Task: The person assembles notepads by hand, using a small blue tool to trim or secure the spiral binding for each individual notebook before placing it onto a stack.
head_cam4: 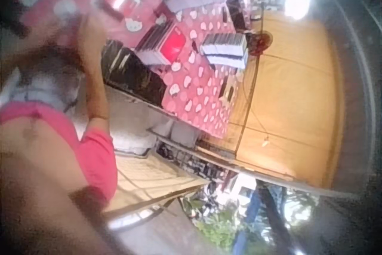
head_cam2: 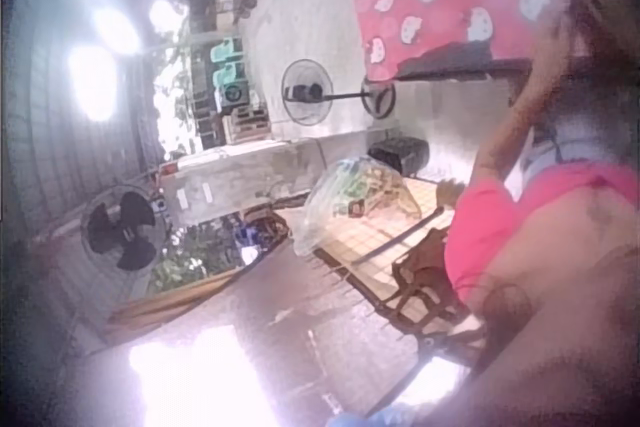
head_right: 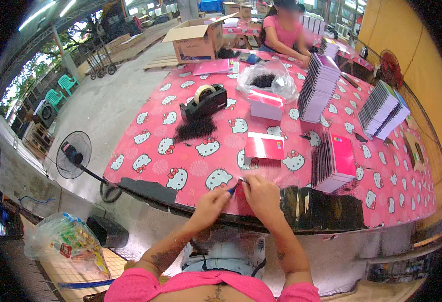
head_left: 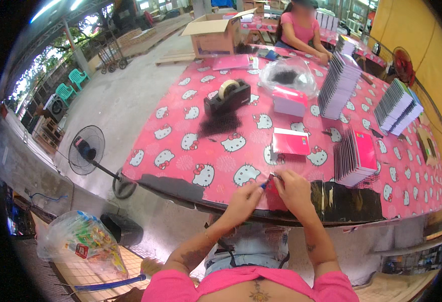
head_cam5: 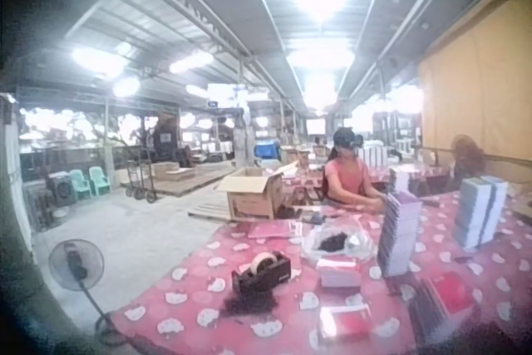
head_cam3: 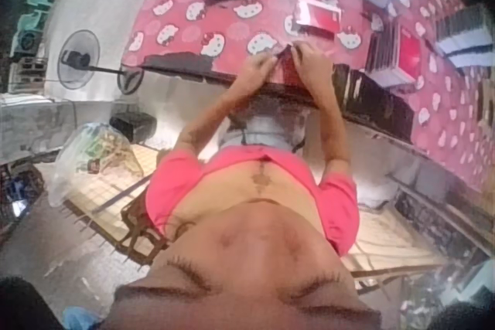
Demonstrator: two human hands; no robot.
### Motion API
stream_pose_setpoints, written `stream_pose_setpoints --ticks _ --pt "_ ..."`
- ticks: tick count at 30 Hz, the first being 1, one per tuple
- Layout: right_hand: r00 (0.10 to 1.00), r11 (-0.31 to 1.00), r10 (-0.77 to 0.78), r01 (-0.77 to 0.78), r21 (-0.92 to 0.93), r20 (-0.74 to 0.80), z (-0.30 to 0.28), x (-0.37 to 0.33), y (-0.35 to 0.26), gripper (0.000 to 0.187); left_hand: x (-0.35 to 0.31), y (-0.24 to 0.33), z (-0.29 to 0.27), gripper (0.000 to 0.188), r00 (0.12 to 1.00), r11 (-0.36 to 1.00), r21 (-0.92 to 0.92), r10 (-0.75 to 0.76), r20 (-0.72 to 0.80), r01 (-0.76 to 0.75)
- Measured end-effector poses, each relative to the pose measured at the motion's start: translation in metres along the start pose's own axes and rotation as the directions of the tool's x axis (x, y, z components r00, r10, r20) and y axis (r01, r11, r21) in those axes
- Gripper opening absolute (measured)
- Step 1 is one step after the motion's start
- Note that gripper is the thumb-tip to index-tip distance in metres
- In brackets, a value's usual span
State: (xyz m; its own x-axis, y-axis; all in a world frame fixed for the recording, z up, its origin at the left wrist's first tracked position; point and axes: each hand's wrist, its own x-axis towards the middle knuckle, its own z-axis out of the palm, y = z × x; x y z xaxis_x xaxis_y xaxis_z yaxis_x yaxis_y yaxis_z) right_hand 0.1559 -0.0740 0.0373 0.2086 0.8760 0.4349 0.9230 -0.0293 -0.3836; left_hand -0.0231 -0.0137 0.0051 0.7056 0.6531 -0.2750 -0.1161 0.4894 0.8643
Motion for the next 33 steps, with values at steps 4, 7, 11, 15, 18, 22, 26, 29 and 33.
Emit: stream_pose_setpoints --ticks 4,7,11,15,18,22,26,29,33 --pt "1.0 1.0 -0.011 0.011 0.006 -0.02 -0.002 0.001 -0.004 0.018 -0.005 0.008 0.002 0.035 0.71 0.125 0.919 0.676 0.197 -0.375" --pt "1.0 1.0 0.0 0.0 0.009 -0.01 -0.01 -0.002 -0.003 0.018 0.003 0.019 -0.021 0.032 0.839 0.445 0.786 0.518 0.165 -0.429" --pt "1.0 0.999 0.008 -0.008 -0.032 0.017 -0.016 -0.009 -0.008 0.021 0.014 0.02 -0.057 0.033 0.687 -0.044 0.981 0.708 0.163 -0.187" --pt "0.999 0.999 0.02 -0.019 -0.027 0.047 -0.017 -0.018 -0.001 0.023 0.029 0.024 -0.029 0.039 0.66 -0.055 0.931 0.69 0.297 -0.362" --pt "0.997 0.998 0.023 -0.027 0.06 0.071 -0.025 -0.02 -0.005 0.021 0.027 0.031 -0.001 0.034 0.759 0.442 0.658 0.566 0.322 -0.609" --pt "0.987 0.993 0.058 -0.073 0.093 0.152 -0.049 -0.026 -0.009 0.021 0.028 0.022 0.002 0.033 0.802 0.596 0.538 0.419 0.425 -0.596" --pt "0.974 0.979 0.088 -0.123 0.162 0.208 -0.052 -0.032 -0.007 0.023 0.025 0.019 0.007 0.026 0.843 0.707 0.465 0.395 0.365 -0.533" --pt "0.975 0.975 0.078 -0.118 0.186 0.209 -0.047 -0.034 -0.007 0.023 0.024 0.014 0.003 0.023 0.849 0.735 0.434 0.392 0.353 -0.52" --pt "0.984 0.973 0.075 -0.108 0.206 0.163 -0.041 -0.036 -0.01 0.023 0.027 0.011 -0.001 0.021 0.812 0.638 0.503 0.468 0.349 -0.583"
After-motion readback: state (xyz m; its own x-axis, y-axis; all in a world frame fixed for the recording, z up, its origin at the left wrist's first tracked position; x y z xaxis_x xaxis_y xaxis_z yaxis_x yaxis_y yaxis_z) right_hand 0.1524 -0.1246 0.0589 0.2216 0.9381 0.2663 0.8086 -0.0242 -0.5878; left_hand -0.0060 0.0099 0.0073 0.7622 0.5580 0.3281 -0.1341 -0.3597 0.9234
